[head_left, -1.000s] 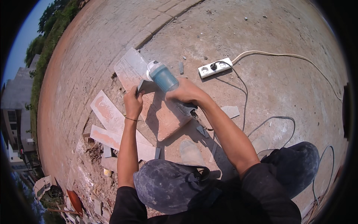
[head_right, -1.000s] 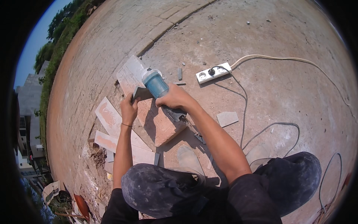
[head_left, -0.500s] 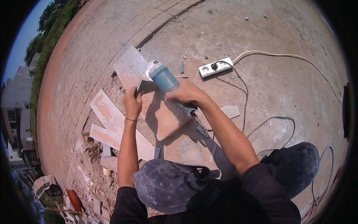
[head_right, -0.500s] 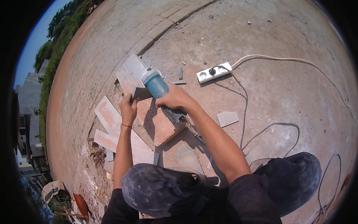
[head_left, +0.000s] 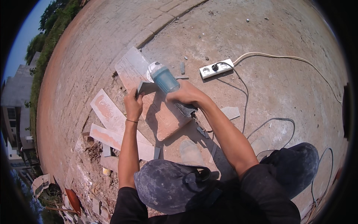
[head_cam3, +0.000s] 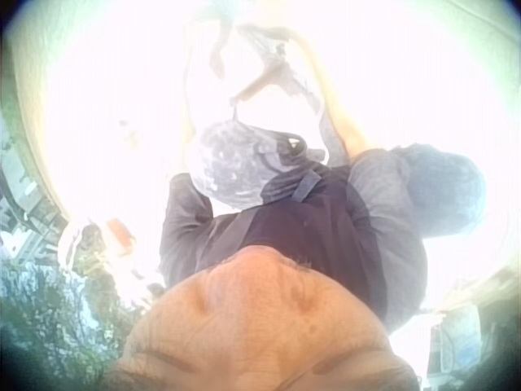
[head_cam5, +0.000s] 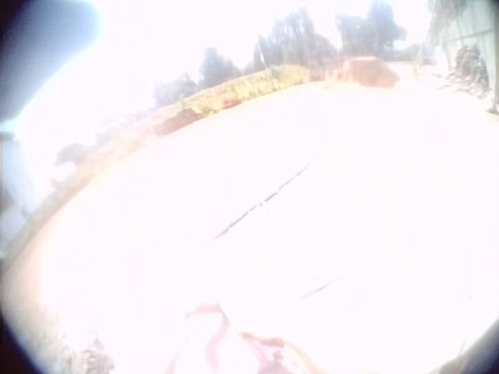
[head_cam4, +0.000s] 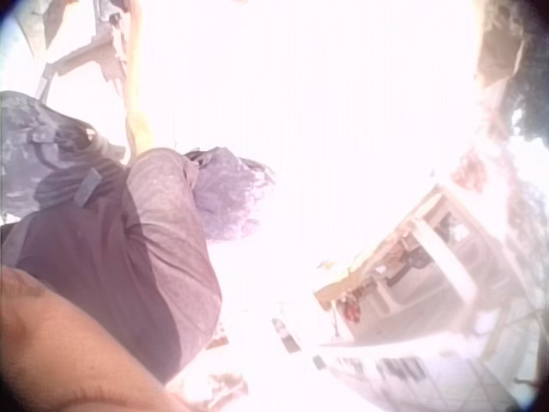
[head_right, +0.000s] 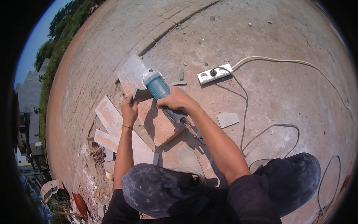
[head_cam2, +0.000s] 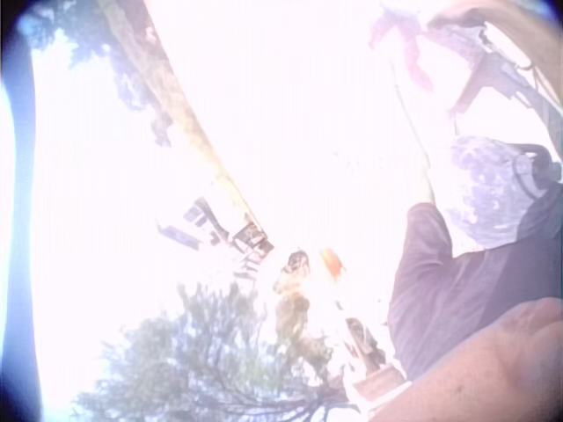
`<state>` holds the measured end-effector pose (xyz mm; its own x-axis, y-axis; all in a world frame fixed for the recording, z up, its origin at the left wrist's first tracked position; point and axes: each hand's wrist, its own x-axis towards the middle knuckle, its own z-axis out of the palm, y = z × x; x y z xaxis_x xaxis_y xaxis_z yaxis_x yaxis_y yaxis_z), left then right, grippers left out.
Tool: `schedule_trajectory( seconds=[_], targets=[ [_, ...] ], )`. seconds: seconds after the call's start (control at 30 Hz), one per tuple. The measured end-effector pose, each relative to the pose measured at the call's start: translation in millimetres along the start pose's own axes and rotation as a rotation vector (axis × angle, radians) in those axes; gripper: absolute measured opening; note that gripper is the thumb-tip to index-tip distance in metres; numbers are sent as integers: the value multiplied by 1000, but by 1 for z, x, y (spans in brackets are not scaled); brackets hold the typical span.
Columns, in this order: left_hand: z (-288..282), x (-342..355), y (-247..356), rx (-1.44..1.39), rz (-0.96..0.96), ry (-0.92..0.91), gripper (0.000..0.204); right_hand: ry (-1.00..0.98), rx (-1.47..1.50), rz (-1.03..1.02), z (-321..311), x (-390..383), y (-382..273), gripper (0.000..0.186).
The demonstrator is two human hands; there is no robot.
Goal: The person cuts a small gray tile using an angle grinder while holding the tile against a larger brick on the ground.
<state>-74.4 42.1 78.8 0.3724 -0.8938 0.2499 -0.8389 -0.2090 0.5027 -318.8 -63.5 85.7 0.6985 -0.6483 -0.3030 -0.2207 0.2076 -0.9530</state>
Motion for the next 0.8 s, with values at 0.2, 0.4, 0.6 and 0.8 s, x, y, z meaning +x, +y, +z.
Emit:
schedule_trajectory(
  seconds=[0.2, 0.4, 0.6, 0.8],
  targets=[
    [1, -1, -4, -24, -8, 11, 16, 5, -21, -5, 0, 5, 7, 50],
    [0, -1, -6, 32, 11, -2, 16, 71, -57, -55, 1, 10, 16, 62],
    [2, 0, -4, -49, 2, 3, 17, 45, -34, -52, 4, 4, 2, 62],
    [3, -1, -15, -93, -11, 26, 18, -8, -50, -9, 2, 2, 2, 53]
  ],
)
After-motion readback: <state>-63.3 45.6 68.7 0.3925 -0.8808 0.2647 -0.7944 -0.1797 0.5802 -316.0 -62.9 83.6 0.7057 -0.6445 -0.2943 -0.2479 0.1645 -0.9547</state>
